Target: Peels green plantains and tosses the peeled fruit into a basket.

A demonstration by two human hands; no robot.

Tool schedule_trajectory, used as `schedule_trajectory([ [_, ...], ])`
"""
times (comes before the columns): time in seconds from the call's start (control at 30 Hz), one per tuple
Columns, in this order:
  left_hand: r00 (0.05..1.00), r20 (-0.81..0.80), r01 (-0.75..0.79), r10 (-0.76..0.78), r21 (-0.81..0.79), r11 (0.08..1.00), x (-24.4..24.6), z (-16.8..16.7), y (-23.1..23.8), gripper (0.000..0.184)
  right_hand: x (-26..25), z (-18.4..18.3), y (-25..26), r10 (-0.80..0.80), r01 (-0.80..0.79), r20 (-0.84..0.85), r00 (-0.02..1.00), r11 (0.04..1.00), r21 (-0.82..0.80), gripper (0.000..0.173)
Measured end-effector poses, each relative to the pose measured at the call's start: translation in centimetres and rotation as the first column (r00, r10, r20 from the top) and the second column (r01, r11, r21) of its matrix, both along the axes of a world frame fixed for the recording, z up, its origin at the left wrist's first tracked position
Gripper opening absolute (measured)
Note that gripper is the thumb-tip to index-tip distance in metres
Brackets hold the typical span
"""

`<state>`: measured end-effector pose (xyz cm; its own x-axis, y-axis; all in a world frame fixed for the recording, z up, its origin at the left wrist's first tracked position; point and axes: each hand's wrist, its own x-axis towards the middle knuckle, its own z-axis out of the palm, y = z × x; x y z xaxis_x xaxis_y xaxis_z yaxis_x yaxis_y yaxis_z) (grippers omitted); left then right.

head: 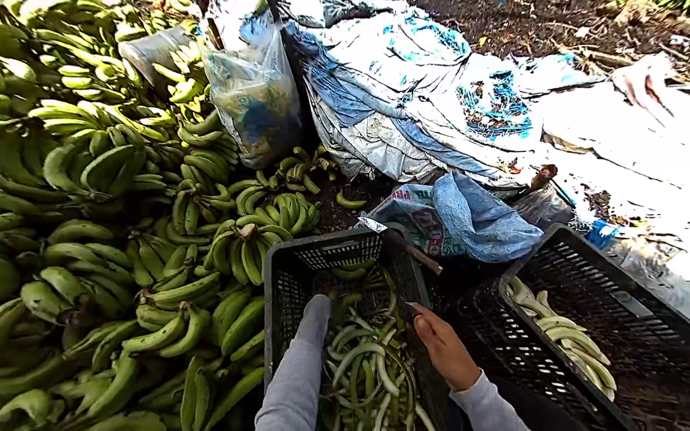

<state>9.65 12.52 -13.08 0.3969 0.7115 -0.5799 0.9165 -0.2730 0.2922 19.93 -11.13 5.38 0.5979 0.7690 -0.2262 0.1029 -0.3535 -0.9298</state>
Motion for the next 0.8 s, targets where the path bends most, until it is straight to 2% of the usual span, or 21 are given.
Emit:
schedule_trajectory([
  [0.03, 0.991, 0.027, -0.12, 0.133, -0.285, 0.951, -1.1, 3.2, 1.1, 0.056, -0.3, -0.2, 0.5, 0.029, -0.028, 0.018, 0.999, 0.999, -0.014, 0.056],
  [0.07, 0.902, 0.173, -0.294, 0.396, -0.427, 0.855, -2.3, 4.6, 0.8, 0.069, -0.7, -0.5, 1.1, 0.049, -0.047, 0.054, 0.997, 0.998, -0.036, 0.056],
  [0.1, 0.72, 0.344, -0.366, 0.603, -0.55, 0.751, -3.5, 5.6, -0.2, 0.077, -1.0, -0.7, 1.6, 0.07, -0.064, 0.089, 0.994, 0.996, -0.066, 0.056],
  [0.13, 0.518, 0.451, -0.36, 0.727, -0.656, 0.663, -4.4, 7.0, -1.5, 0.078, -1.5, -0.7, 2.0, 0.095, -0.084, 0.109, 0.99, 0.992, -0.097, 0.055],
  [0.2, 0.156, 0.486, -0.313, 0.86, -0.801, 0.51, -5.4, 10.4, -3.7, 0.054, -2.7, -0.5, 2.3, 0.149, -0.13, 0.13, 0.98, 0.981, -0.145, 0.053],
  [0.23, 0.054, 0.469, -0.315, 0.881, -0.83, 0.461, -5.6, 11.8, -4.1, 0.046, -3.4, -0.5, 2.3, 0.168, -0.146, 0.141, 0.976, 0.977, -0.156, 0.052],
  [0.27, 0.003, 0.477, -0.335, 0.879, -0.828, 0.45, -5.9, 12.4, -4.1, 0.045, -4.3, -0.6, 2.2, 0.182, -0.153, 0.162, 0.97, 0.973, -0.174, 0.051],
  [0.33, -0.023, 0.49, -0.395, 0.871, -0.805, 0.443, -6.7, 12.1, -3.8, 0.043, -6.3, -1.7, 1.9, 0.202, -0.16, 0.168, 0.965, 0.959, -0.236, 0.05],
  [0.37, -0.05, 0.462, -0.419, 0.885, -0.814, 0.402, -7.0, 12.2, -3.9, 0.041, -7.4, -2.4, 1.7, 0.213, -0.167, 0.148, 0.966, 0.948, -0.271, 0.049],
  [0.47, -0.243, 0.369, -0.428, 0.897, -0.871, 0.242, -7.8, 14.1, -5.9, 0.031, -10.8, -3.8, 0.7, 0.25, -0.198, 0.117, 0.961, 0.92, -0.337, 0.049],
  [0.5, -0.279, 0.378, -0.441, 0.883, -0.867, 0.232, -8.1, 14.4, -6.4, 0.03, -11.7, -3.9, 0.5, 0.261, -0.209, 0.121, 0.958, 0.92, -0.33, 0.048],
  [0.57, -0.241, 0.43, -0.492, 0.87, -0.827, 0.272, -9.2, 15.2, -7.7, 0.038, -13.3, -3.8, 0.2, 0.276, -0.233, 0.128, 0.953, 0.933, -0.275, 0.048],
  [0.67, -0.106, 0.477, -0.553, 0.872, -0.758, 0.348, -10.3, 17.0, -9.6, 0.055, -14.2, -2.7, 0.2, 0.302, -0.27, 0.152, 0.941, 0.941, -0.203, 0.048],
  [0.8, -0.105, 0.521, -0.571, 0.847, -0.729, 0.378, -11.3, 15.6, -9.5, 0.056, -14.7, -1.7, 0.3, 0.323, -0.3, 0.161, 0.933, 0.942, -0.149, 0.048],
])
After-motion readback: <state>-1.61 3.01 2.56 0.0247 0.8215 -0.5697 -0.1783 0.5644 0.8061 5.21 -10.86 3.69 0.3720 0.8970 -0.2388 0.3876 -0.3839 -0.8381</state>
